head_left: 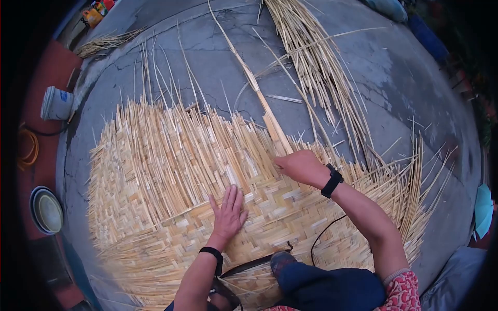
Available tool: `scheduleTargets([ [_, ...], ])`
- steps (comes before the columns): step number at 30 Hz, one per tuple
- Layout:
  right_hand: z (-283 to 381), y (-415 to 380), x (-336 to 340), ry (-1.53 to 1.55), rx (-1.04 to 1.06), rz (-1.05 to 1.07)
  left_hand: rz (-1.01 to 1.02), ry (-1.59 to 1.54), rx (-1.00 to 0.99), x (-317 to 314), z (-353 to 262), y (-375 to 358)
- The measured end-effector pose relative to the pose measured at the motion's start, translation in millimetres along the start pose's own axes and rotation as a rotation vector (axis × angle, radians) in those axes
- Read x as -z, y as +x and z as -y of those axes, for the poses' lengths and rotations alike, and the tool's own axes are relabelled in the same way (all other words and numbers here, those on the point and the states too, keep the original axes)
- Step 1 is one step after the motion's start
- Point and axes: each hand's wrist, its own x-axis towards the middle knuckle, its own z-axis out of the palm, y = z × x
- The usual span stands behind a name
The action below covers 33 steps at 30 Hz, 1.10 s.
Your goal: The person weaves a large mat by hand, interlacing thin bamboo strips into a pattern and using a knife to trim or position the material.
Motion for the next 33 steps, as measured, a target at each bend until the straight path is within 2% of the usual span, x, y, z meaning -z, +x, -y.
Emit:
scheduleTargets([
  [2,-9,-6,-11,0.029,-0.071,0.112,0.007,-0.018,-0.016,1,2,-3],
  [6,-23,-10,-16,0.086,-0.094,0.058,0.030,0.028,-0.026,5,4,0],
  [8,-37,-24,-5,0.189,-0.229,-0.020,0.037,0.032,-0.035,20,-10,13],
  [10,-47,-41,0,0.279,-0.298,-0.038,0.166,0.003,0.027,56,-40,48],
  [11,-47,-47,0,0.365,-0.237,-0.055,-0.036,-0.203,-0.050,59,-54,71],
  [12,-44,-47,8,0.445,-0.171,-0.084,-0.039,-0.209,-0.060,55,-66,93],
  [14,-28,-55,18,0.426,-0.032,0.013,0.022,-0.761,-0.036,48,-86,134],
  [16,-26,-58,62,0.559,-0.192,0.225,0.087,-0.726,-0.020,46,-83,148],
  [17,-41,-55,60,0.563,-0.201,0.230,0.136,-0.675,-0.003,46,-82,152],
  [18,-60,-52,53,0.336,-0.347,0.050,0.142,-0.677,-0.003,47,-85,150],
  [19,-76,-44,45,0.104,-0.482,-0.132,0.043,-0.745,-0.017,50,-88,143],
  [20,-90,-32,32,0.110,-0.482,-0.133,-0.054,-0.809,-0.031,50,-90,138],
  [22,-108,-15,8,0.474,-0.190,-0.222,-0.104,-0.797,-0.051,44,-92,136],
  [23,-102,-6,5,0.917,-0.223,-0.166,-0.109,-0.839,-0.022,43,-95,137],
  [24,-100,-2,5,0.920,-0.226,-0.162,-0.115,-0.883,0.009,42,-97,137],
  [26,-100,6,9,1.341,-0.371,0.174,-0.088,-0.872,0.053,41,-98,141],
  [27,-104,11,10,1.448,-0.422,0.293,-0.065,-0.857,0.088,41,-100,143],
  [31,-101,17,7,1.221,-0.280,0.441,-0.171,-0.872,0.174,32,-113,142],
  [33,-94,14,1,1.195,-0.258,0.297,-0.289,-0.908,0.319,28,-121,143],
])
